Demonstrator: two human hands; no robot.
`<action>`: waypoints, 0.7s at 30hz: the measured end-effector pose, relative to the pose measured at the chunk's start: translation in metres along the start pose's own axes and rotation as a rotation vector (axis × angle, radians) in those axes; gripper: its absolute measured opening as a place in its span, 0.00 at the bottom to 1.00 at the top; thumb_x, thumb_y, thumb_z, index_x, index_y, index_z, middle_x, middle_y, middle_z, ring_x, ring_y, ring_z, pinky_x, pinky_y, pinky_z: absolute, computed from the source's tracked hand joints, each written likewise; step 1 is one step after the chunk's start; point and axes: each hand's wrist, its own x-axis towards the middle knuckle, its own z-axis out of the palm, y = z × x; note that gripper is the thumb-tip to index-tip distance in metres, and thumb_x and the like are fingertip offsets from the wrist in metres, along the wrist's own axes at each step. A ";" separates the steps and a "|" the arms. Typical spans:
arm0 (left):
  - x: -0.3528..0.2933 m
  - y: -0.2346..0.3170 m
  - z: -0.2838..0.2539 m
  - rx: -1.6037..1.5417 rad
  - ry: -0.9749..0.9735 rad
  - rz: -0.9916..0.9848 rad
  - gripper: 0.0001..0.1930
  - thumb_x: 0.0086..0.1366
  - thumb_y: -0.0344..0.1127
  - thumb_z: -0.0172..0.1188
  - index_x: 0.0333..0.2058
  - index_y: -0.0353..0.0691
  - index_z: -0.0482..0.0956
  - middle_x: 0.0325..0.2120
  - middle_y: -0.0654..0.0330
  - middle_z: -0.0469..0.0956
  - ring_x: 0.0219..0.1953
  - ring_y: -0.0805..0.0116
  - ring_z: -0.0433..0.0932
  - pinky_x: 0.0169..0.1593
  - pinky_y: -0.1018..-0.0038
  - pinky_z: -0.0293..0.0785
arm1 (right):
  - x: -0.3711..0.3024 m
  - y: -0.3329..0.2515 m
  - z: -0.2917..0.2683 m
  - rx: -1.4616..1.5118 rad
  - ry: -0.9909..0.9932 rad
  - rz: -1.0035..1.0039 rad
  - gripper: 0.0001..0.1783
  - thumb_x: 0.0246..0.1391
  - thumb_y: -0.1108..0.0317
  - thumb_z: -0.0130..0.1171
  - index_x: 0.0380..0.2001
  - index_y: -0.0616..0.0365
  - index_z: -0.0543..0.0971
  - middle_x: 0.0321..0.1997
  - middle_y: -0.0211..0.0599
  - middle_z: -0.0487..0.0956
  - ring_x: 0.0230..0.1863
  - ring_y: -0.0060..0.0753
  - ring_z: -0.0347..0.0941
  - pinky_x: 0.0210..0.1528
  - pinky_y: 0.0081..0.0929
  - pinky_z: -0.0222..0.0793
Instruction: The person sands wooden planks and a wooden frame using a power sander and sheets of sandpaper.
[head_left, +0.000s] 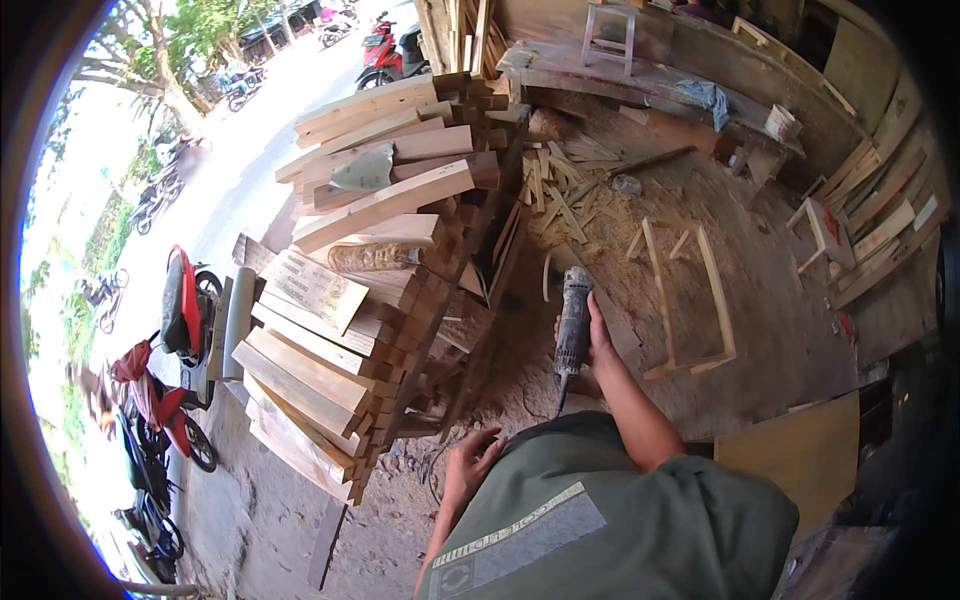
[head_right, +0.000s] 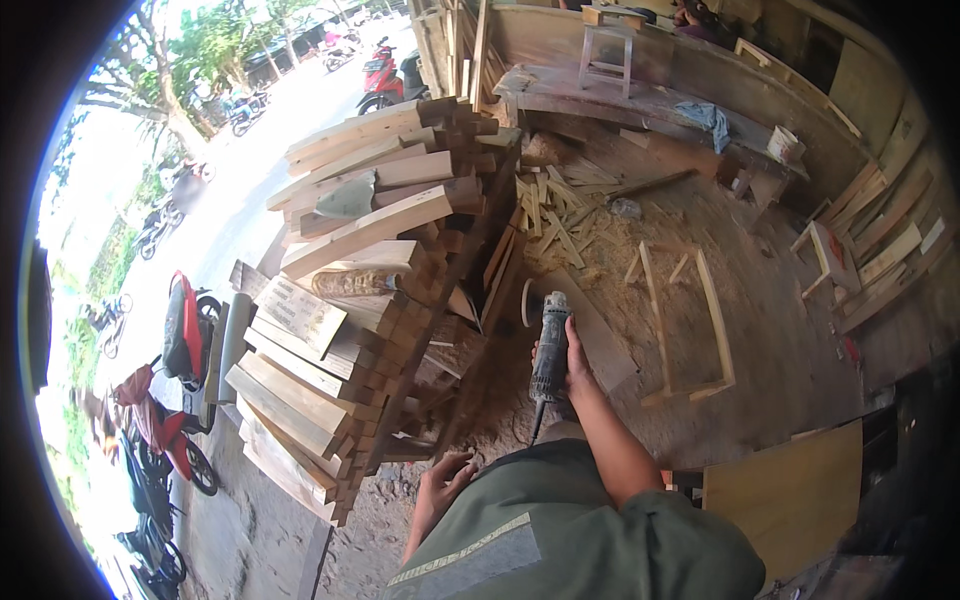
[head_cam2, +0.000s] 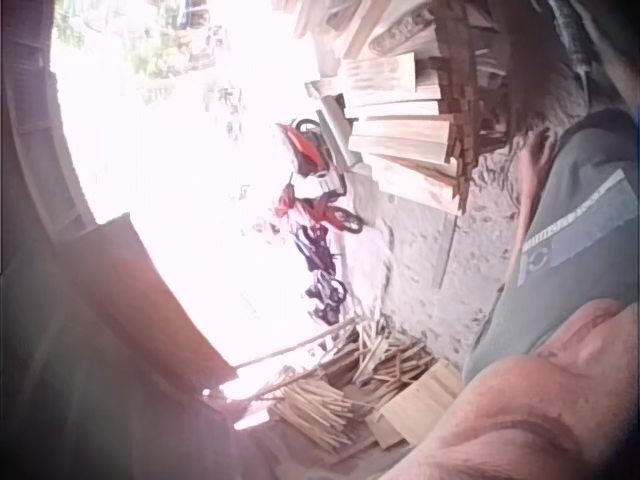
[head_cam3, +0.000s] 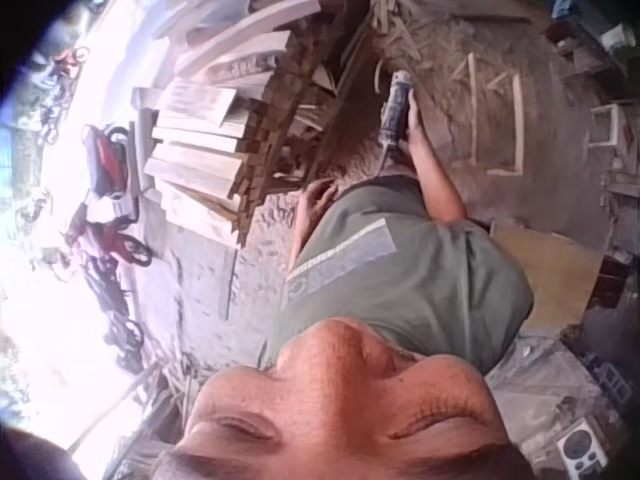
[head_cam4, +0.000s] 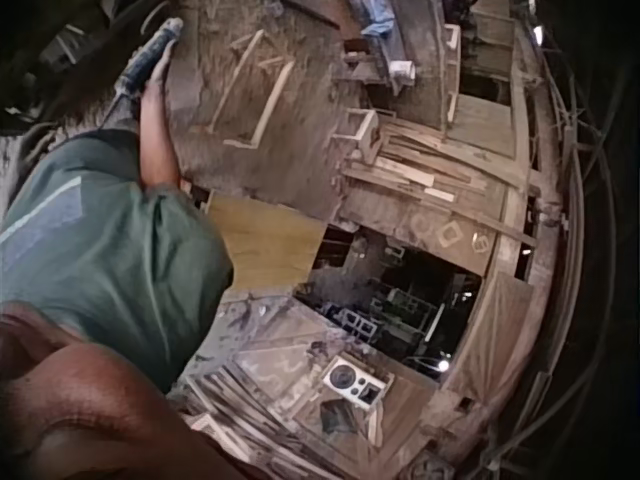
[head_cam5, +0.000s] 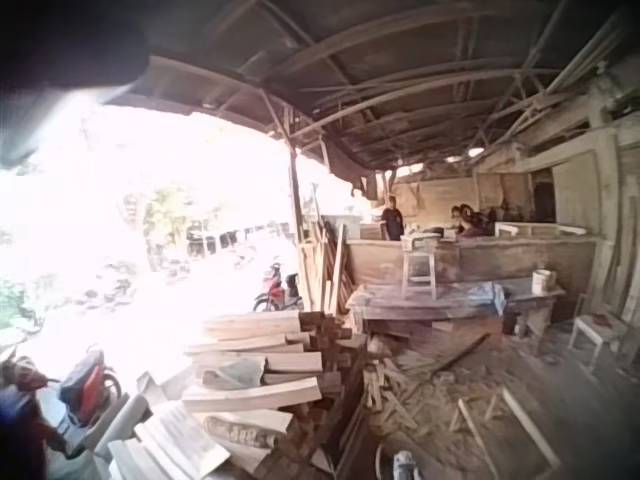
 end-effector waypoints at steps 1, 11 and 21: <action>0.000 0.000 0.002 0.004 -0.007 0.007 0.21 0.70 0.43 0.63 0.52 0.31 0.80 0.41 0.49 0.85 0.43 0.64 0.85 0.48 0.70 0.78 | -0.001 -0.001 -0.001 -0.001 0.016 -0.002 0.42 0.52 0.22 0.54 0.37 0.56 0.77 0.29 0.42 0.81 0.28 0.42 0.82 0.33 0.41 0.82; 0.009 -0.006 -0.002 0.038 -0.014 -0.034 0.21 0.69 0.44 0.64 0.52 0.33 0.81 0.42 0.48 0.85 0.44 0.64 0.84 0.50 0.70 0.77 | -0.001 -0.005 -0.008 0.025 0.061 -0.003 0.42 0.52 0.22 0.55 0.39 0.57 0.76 0.30 0.43 0.81 0.29 0.42 0.82 0.33 0.41 0.82; 0.030 -0.018 -0.039 -0.225 0.197 0.027 0.17 0.71 0.38 0.63 0.50 0.30 0.81 0.36 0.59 0.84 0.39 0.74 0.80 0.44 0.75 0.77 | -0.006 -0.004 0.001 -0.014 0.006 0.081 0.41 0.55 0.27 0.58 0.38 0.63 0.77 0.30 0.43 0.81 0.29 0.40 0.81 0.36 0.36 0.82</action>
